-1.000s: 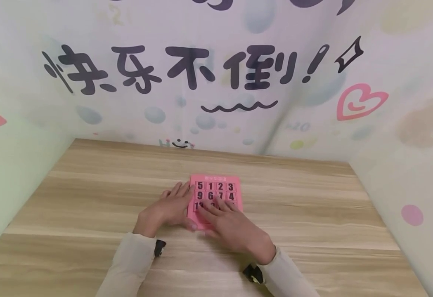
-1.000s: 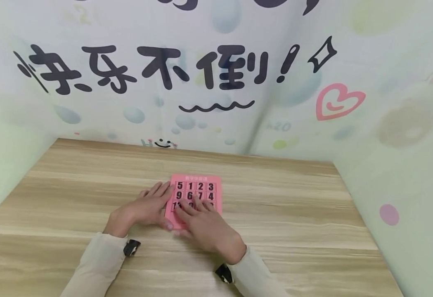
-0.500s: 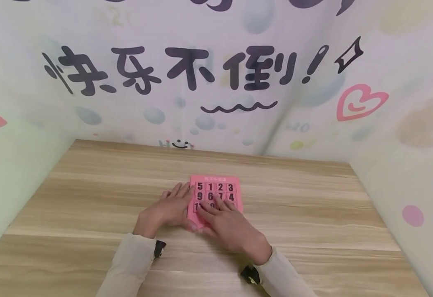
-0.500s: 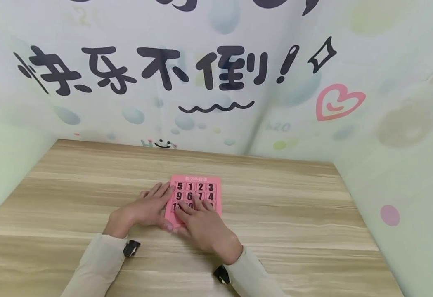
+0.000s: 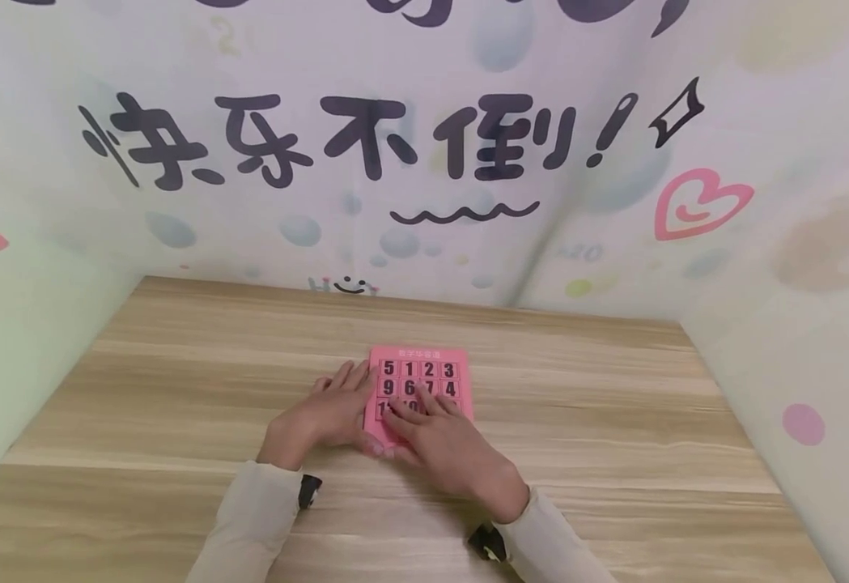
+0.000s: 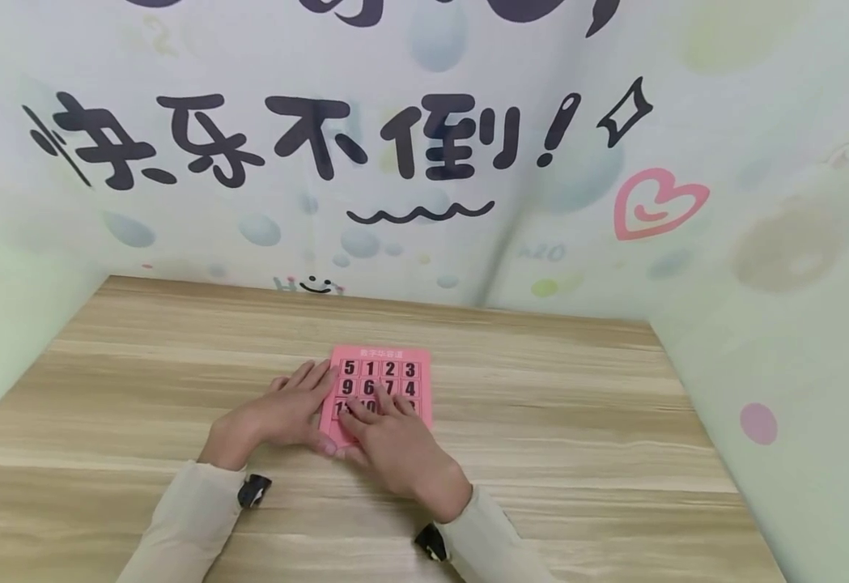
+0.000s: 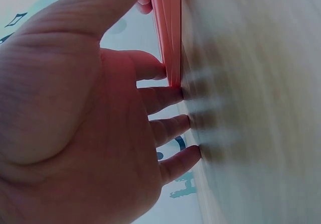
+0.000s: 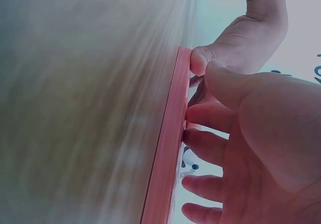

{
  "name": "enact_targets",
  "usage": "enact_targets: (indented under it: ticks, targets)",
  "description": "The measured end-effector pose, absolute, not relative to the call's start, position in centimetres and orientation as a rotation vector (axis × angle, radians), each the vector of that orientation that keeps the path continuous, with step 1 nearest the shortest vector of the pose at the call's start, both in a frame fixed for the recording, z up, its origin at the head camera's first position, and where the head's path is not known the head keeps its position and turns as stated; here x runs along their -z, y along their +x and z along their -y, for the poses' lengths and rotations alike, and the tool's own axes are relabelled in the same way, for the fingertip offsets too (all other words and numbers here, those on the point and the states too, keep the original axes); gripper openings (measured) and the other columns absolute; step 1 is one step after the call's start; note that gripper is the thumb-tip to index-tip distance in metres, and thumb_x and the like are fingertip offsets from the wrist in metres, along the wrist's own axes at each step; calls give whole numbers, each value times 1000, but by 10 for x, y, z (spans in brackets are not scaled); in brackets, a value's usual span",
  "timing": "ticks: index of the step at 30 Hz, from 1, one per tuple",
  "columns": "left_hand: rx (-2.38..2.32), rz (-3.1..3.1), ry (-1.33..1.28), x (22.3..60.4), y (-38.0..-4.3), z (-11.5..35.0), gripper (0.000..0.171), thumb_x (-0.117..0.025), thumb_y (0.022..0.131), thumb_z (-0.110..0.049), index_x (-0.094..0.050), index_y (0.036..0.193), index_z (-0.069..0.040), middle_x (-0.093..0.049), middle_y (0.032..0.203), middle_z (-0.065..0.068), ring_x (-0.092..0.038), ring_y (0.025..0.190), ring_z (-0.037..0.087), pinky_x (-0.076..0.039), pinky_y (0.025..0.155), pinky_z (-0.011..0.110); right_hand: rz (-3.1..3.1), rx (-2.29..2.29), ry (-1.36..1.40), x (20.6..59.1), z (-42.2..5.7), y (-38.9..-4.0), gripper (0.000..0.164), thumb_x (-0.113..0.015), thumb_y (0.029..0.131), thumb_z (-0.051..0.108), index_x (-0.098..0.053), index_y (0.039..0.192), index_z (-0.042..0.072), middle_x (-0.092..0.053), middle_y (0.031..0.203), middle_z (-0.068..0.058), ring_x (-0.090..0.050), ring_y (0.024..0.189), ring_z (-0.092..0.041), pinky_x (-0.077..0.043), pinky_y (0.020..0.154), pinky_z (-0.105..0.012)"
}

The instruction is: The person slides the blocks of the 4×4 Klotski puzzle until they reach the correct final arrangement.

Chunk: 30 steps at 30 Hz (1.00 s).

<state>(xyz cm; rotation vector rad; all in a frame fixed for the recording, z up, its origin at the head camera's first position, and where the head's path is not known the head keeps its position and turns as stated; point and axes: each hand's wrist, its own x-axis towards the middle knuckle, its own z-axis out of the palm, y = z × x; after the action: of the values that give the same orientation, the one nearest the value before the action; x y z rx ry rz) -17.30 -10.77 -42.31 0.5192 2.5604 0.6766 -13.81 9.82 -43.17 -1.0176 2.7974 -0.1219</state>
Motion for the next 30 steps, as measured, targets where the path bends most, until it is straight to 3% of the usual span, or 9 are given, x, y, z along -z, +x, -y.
enact_targets:
  ticks: [30]
  targets:
    - [-650, -2566, 530, 424, -174, 109, 117, -84, 74, -45, -16, 157, 2, -5, 166, 20, 2, 152, 43, -6, 120, 62, -2795, 93, -1079, 431, -98, -136, 55, -38, 103, 53, -47, 149, 23, -40, 156, 5, -27, 148, -36, -26, 119, -56]
